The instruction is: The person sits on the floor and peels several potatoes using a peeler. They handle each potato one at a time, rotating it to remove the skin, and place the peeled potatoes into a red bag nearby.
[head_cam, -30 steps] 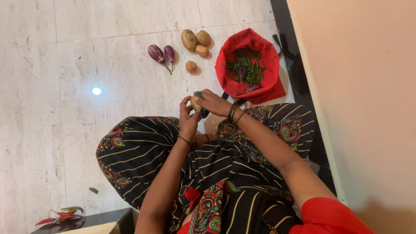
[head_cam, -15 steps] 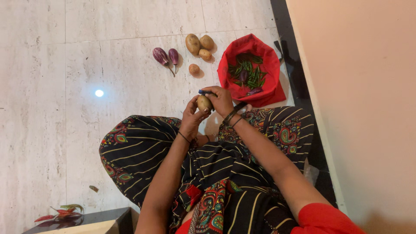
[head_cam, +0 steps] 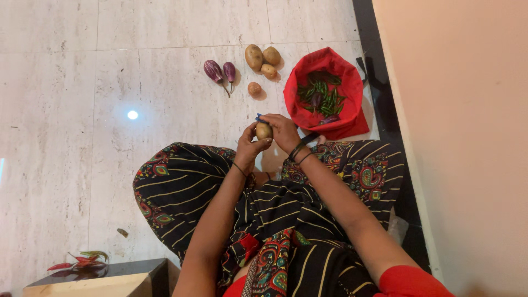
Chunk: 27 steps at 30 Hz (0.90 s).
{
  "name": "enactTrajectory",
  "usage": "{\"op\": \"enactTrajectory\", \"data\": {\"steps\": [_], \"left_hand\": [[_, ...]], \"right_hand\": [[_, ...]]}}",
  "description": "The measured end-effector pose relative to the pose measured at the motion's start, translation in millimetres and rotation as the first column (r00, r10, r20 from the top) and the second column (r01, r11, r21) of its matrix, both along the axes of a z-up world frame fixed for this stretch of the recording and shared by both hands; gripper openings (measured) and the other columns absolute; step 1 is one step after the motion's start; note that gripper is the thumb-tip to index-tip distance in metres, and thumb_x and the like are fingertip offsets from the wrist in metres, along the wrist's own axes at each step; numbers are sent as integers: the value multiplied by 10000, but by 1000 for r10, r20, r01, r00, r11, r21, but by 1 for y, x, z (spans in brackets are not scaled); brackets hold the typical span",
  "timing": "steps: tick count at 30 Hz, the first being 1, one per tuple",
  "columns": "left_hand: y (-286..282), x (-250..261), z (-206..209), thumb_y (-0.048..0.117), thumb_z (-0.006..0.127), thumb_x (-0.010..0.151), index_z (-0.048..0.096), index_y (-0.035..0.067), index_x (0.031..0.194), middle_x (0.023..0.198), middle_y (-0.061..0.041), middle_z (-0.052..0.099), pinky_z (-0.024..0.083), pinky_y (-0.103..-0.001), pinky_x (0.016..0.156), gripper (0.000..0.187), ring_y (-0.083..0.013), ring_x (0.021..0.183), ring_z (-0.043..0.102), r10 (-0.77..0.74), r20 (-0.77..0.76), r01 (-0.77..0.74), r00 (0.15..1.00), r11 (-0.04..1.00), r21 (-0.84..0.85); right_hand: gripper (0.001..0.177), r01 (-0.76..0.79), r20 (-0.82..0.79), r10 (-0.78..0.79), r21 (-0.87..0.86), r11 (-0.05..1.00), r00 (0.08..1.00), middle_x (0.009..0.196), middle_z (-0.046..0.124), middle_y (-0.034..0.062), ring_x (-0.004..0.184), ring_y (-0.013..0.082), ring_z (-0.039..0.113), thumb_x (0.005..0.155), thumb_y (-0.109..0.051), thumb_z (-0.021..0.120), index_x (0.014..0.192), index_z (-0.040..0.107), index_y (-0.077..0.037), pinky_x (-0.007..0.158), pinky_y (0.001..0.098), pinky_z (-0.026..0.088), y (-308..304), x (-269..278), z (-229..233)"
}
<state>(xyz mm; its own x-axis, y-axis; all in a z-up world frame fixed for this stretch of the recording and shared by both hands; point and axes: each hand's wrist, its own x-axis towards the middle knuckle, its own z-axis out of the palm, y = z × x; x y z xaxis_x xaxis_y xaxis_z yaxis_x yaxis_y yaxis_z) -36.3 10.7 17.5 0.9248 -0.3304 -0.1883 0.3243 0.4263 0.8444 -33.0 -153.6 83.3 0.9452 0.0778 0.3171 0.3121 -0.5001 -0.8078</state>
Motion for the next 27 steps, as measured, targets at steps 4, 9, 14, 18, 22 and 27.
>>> {"op": "enactTrajectory", "data": {"steps": [4,9,14,18,22,27], "left_hand": [[-2,11,-22,-46,758,768,483,-8,1452,1223,-142,624,604,-304,738,738,-222,935,692,152,-46,-149,987,987,54],[-3,15,-32,-55,779,759,500,-2,1437,1249,-143,622,571,-287,673,735,-184,896,668,173,31,-176,984,969,176],[-7,8,-28,-58,794,731,498,22,1417,1265,-137,613,567,-284,653,752,-212,886,679,36,106,-56,994,980,190],[-5,15,-36,-28,748,769,476,36,1434,1257,-147,605,588,-281,668,721,-199,942,673,199,10,-197,980,966,167],[-2,21,-39,-41,686,752,437,48,1465,1215,-170,614,542,-296,627,760,-217,856,656,256,-116,-249,960,966,77],[-4,11,-29,-23,768,752,450,50,1474,1266,-68,600,536,-270,653,793,-149,908,650,53,24,-57,998,976,209]], "right_hand": [[370,-74,176,111,-202,976,978,1254,704,181,1184,371,671,902,61,536,1203,715,-56,1022,402,539,13,-15,1],[390,-50,186,96,-238,970,978,1212,721,162,1159,354,680,862,53,534,1173,736,-66,991,400,547,20,-17,1],[303,-39,71,49,-131,991,996,1213,723,148,1136,318,701,927,43,554,1156,722,-63,984,388,571,6,-4,3],[354,-74,201,122,-233,970,972,1210,721,153,1150,344,681,879,45,571,1177,719,-74,980,402,552,19,-18,10],[421,-136,230,200,-267,954,952,1192,719,158,1159,366,671,839,49,567,1222,693,-71,995,408,540,28,-25,20],[369,-29,158,60,-192,981,986,1179,718,157,1120,346,682,930,27,540,1259,680,-65,983,415,546,14,-10,21]]}}
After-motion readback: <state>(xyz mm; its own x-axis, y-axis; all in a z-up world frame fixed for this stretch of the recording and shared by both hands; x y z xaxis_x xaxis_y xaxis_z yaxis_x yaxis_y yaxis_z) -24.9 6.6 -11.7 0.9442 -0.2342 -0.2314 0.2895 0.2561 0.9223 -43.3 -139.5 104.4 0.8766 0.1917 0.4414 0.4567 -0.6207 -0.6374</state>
